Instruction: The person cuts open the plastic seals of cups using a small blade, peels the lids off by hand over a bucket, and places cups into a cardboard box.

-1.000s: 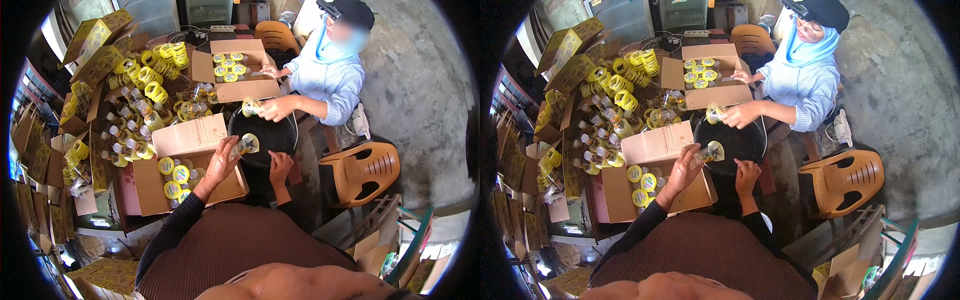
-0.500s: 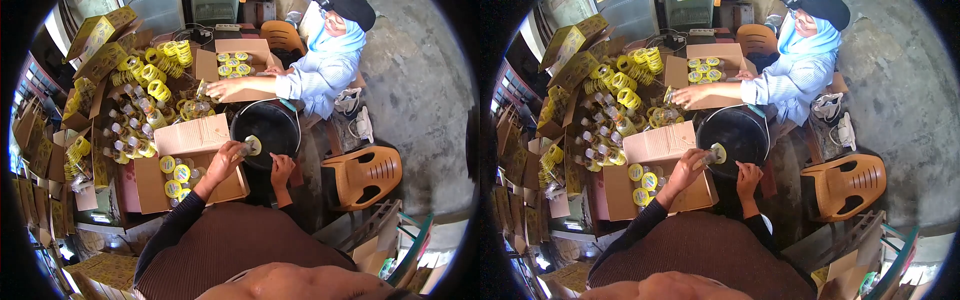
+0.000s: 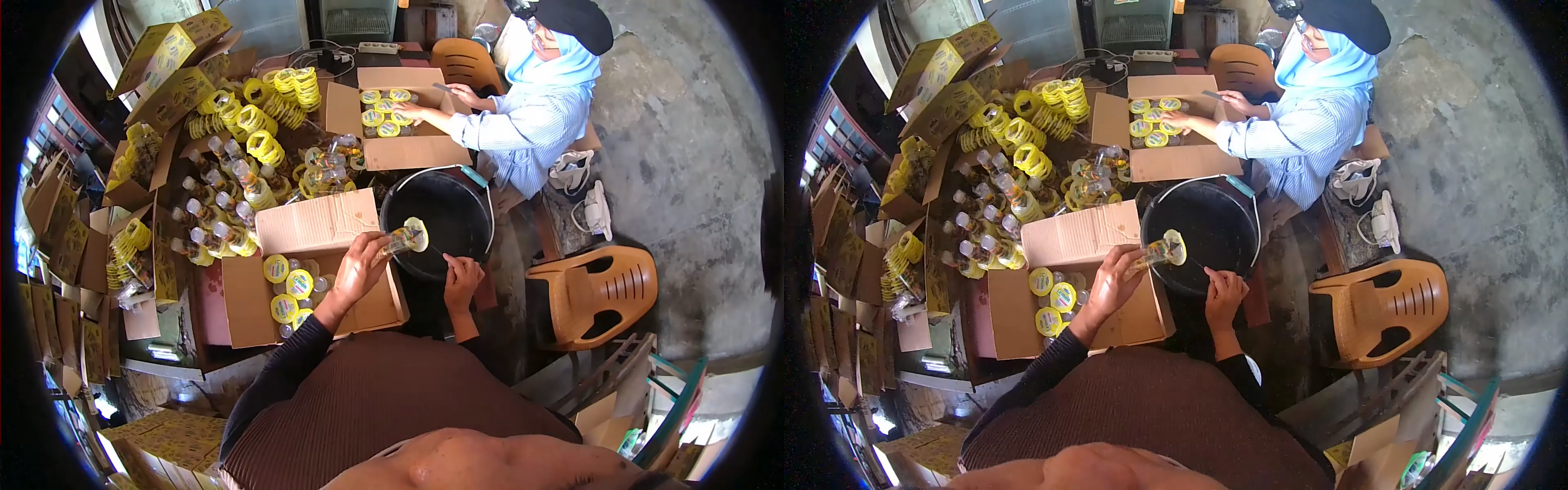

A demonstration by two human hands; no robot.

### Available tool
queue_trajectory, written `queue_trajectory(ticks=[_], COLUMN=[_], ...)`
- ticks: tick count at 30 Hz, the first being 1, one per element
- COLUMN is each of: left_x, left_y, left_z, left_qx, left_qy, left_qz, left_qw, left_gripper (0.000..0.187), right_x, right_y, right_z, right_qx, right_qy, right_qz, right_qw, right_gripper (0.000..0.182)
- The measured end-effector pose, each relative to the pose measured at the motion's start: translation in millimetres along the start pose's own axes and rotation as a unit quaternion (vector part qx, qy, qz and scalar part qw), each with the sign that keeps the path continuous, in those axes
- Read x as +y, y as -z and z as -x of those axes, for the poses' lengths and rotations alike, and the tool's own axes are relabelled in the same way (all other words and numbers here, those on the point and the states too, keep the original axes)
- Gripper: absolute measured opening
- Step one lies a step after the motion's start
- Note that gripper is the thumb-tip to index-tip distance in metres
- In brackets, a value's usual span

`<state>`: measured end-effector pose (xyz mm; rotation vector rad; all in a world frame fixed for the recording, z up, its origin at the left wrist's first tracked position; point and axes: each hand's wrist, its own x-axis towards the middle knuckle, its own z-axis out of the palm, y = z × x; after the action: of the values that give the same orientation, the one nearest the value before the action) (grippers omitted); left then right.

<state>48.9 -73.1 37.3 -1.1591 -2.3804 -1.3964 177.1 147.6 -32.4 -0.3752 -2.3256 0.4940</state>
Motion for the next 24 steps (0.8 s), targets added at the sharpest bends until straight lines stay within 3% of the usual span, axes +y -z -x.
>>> queue_trajectory(ticks=[3,5,7,11,13,15,17,19,24], left_x=[-11.0,-22.9,-40.8,-92.0,-119.2,-139.7,-156.5,-168.0,-149.4], left_y=[3.1,9.4,15.5,35.7,42.7,44.1,40.7,40.9,37.3], left_z=[3.8,-2.2,-9.6,-39.0,-55.4,-66.4,-60.1,-49.0,9.2], left_qx=[-0.024,0.064,0.123,0.208,0.205,0.236,0.252,0.212,0.188], left_qy=[0.039,0.050,0.123,0.128,0.141,0.118,0.138,0.176,0.160], left_qz=[0.019,0.020,0.033,0.003,0.021,-0.131,-0.132,-0.126,-0.163], left_qw=[0.999,0.996,0.984,0.970,0.968,0.956,0.949,0.953,0.955], left_gripper=[0.042,0.043,0.041,0.045,0.053,0.062,0.066,0.064,0.037], right_x=[0.9,0.2,1.7,1.0,-0.8,-2.0,-1.5,-0.6,4.0], right_y=[1.2,-1.9,-2.2,-1.8,-0.9,-0.1,0.5,-0.8,-4.0], right_z=[5.2,2.4,4.2,3.6,3.1,2.6,3.2,3.6,5.1], right_qx=[-0.002,0.006,0.010,0.012,0.011,0.010,0.008,0.015,0.006], right_qy=[0.002,0.006,0.007,0.013,0.006,0.009,0.010,0.010,0.008], right_qz=[0.005,0.006,0.008,0.008,0.007,0.008,0.010,0.016,0.022], right_qw=[1.000,1.000,1.000,1.000,1.000,1.000,1.000,1.000,1.000], right_gripper=[0.026,0.026,0.027,0.026,0.024,0.023,0.022,0.023,0.025])
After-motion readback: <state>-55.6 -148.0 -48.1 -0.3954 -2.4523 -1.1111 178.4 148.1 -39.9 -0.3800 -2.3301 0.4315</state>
